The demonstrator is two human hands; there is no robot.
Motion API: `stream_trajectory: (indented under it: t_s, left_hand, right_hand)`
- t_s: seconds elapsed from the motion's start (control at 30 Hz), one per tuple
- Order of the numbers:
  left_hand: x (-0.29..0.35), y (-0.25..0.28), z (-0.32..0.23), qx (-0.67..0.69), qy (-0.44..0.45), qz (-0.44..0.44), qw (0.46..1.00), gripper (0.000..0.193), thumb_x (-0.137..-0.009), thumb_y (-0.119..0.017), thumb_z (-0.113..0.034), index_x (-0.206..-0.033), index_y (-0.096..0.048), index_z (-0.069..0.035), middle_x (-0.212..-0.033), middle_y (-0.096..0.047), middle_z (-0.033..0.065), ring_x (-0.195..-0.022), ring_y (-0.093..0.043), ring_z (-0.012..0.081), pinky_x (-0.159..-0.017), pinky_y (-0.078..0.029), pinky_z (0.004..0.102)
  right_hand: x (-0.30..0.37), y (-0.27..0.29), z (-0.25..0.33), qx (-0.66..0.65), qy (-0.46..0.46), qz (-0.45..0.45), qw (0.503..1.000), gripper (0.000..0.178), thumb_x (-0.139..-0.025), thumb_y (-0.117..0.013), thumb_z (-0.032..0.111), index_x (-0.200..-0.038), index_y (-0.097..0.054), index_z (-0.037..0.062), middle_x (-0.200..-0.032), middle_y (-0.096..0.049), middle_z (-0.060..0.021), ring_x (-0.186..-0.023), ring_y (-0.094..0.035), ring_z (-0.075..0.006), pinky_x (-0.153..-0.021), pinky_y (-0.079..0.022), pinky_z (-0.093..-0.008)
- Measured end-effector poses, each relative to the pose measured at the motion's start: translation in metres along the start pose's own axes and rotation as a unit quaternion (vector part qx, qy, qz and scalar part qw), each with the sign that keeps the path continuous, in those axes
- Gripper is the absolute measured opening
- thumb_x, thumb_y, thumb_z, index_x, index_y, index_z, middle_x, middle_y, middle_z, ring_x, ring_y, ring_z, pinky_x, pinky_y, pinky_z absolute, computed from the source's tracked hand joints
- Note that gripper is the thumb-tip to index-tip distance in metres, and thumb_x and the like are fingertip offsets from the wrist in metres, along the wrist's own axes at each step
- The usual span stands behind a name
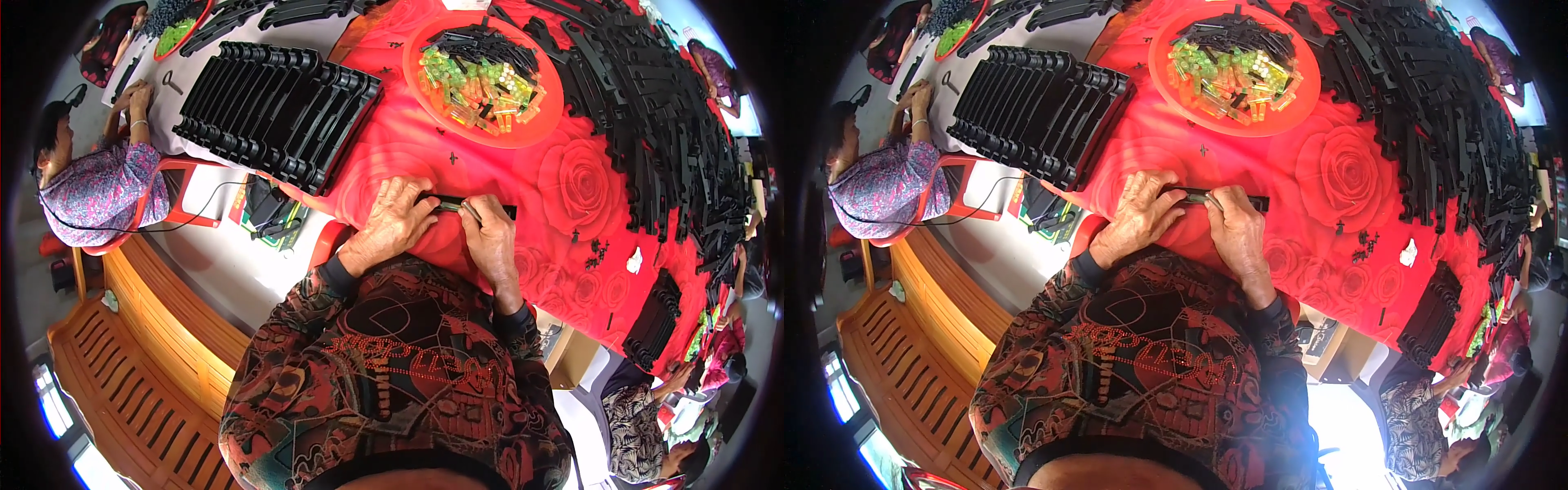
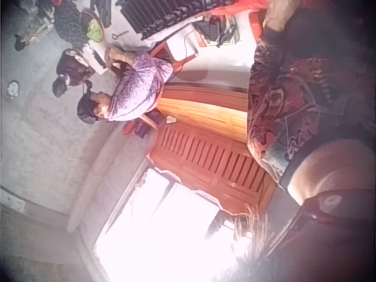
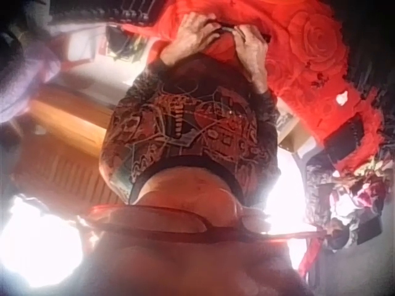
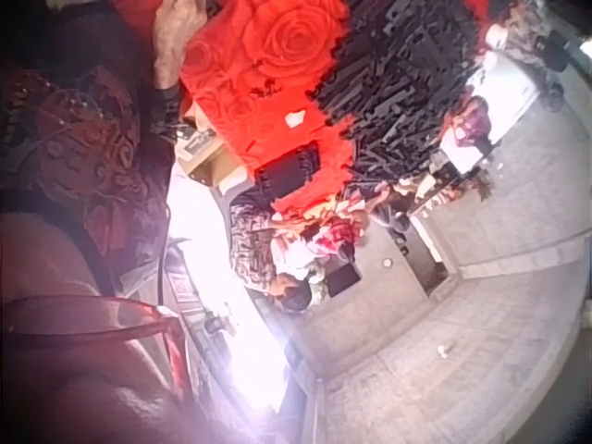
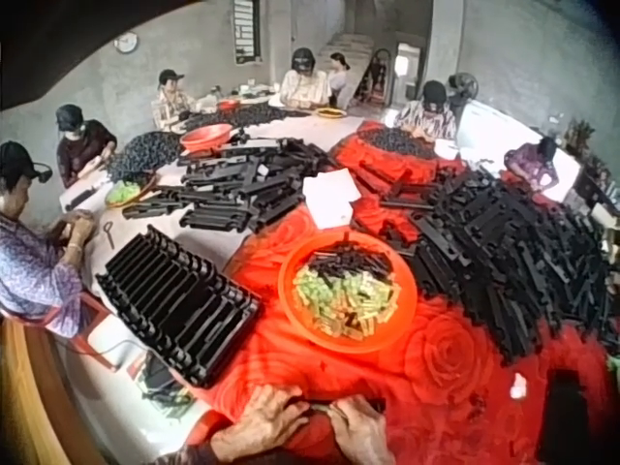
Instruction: The person assembles toy gun parts by picking up small components and inserting them into plastic frames by hand, then placing each assembled frame into a rack.
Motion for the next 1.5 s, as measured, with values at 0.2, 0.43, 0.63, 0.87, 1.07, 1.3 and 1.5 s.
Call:
stream_trajectory:
  t_s: [0.2,0.43,0.63,0.87,1.07,1.3,1.5]
  left_hand:
    - [-0.005,-0.019,-0.004,-0.013,-0.027,-0.001,1.0,0.026,-0.071,-0.071,-0.012,-0.094,-0.063,-0.003,-0.107,-0.054,0.0116,-0.098,-0.05,0.0307,-0.083,-0.041,0.042]
    - [-0.001,-0.026,-0.003,-0.047,-0.023,-0.005,0.999,0.024,-0.071,-0.068,-0.011,-0.094,-0.064,-0.004,-0.107,-0.055,0.0106,-0.098,-0.051,0.0302,-0.084,-0.04,0.0406]
    - [0.001,-0.027,-0.001,-0.05,-0.007,0.023,0.998,0.025,-0.072,-0.067,-0.01,-0.096,-0.063,-0.005,-0.106,-0.056,0.0103,-0.096,-0.052,0.0314,-0.083,-0.042,0.0419]
    - [-0.004,-0.024,0.003,-0.023,-0.018,0.028,0.999,0.017,-0.075,-0.067,-0.011,-0.089,-0.061,-0.006,-0.105,-0.057,0.0097,-0.095,-0.053,0.0312,-0.081,-0.045,0.0417]
    - [-0.006,-0.022,0.003,-0.007,-0.02,0.052,0.998,0.015,-0.075,-0.066,-0.011,-0.087,-0.06,-0.006,-0.103,-0.058,0.0104,-0.093,-0.054,0.031,-0.079,-0.046,0.0397]
    - [-0.004,-0.022,0.004,-0.024,-0.039,0.046,0.998,0.016,-0.077,-0.065,-0.012,-0.09,-0.059,-0.005,-0.104,-0.058,0.0119,-0.094,-0.055,0.0319,-0.08,-0.046,0.04]
    - [-0.005,-0.015,0.003,0.013,-0.013,0.035,0.999,0.027,-0.077,-0.067,-0.015,-0.101,-0.059,-0.004,-0.103,-0.058,0.0137,-0.096,-0.055,0.0328,-0.083,-0.045,0.0417]
  right_hand:
    - [0.005,-0.004,0.001,0.056,0.028,-0.011,0.998,0.01,-0.081,-0.062,0.006,-0.089,-0.058,0.0028,-0.084,-0.056,-0.0132,-0.072,-0.059,-0.033,-0.06,-0.048,-0.0391]
    - [0.012,-0.005,0.002,0.136,0.034,0.021,0.99,0.01,-0.081,-0.061,0.01,-0.089,-0.06,0.0044,-0.089,-0.055,-0.0112,-0.073,-0.06,-0.0316,-0.059,-0.049,-0.04]
    - [0.013,-0.005,0.004,0.149,0.016,0.023,0.988,0.011,-0.082,-0.061,0.013,-0.09,-0.06,0.0056,-0.089,-0.055,-0.0102,-0.071,-0.06,-0.0312,-0.058,-0.049,-0.0404]
    - [0.011,-0.007,0.005,0.152,0.024,0.032,0.988,0.012,-0.082,-0.061,0.014,-0.092,-0.061,0.006,-0.089,-0.053,-0.0097,-0.069,-0.06,-0.0301,-0.056,-0.049,-0.0405]
    - [0.009,-0.012,0.005,0.234,0.044,0.08,0.968,0.011,-0.079,-0.059,0.014,-0.086,-0.059,0.0051,-0.092,-0.051,-0.0121,-0.062,-0.062,-0.0284,-0.052,-0.05,-0.0394]
    - [0.011,0.022,0.012,0.009,0.018,-0.068,0.998,0.01,-0.08,-0.062,0.007,-0.086,-0.061,-0.0006,-0.091,-0.058,-0.0161,-0.073,-0.062,-0.0278,-0.06,-0.051,-0.0359]
    - [0.012,0.067,0.015,-0.003,-0.024,-0.119,0.993,0.017,-0.09,-0.054,0.013,-0.089,-0.058,-0.0032,-0.088,-0.059,-0.0131,-0.077,-0.061,-0.0206,-0.067,-0.048,-0.0303]
Point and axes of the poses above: each hand's wrist, its own x-axis away from the middle knuckle, its own y-axis out of the back of the hand, z = x × y, the point moved 3 cm from there along -x, towards the middle knuckle
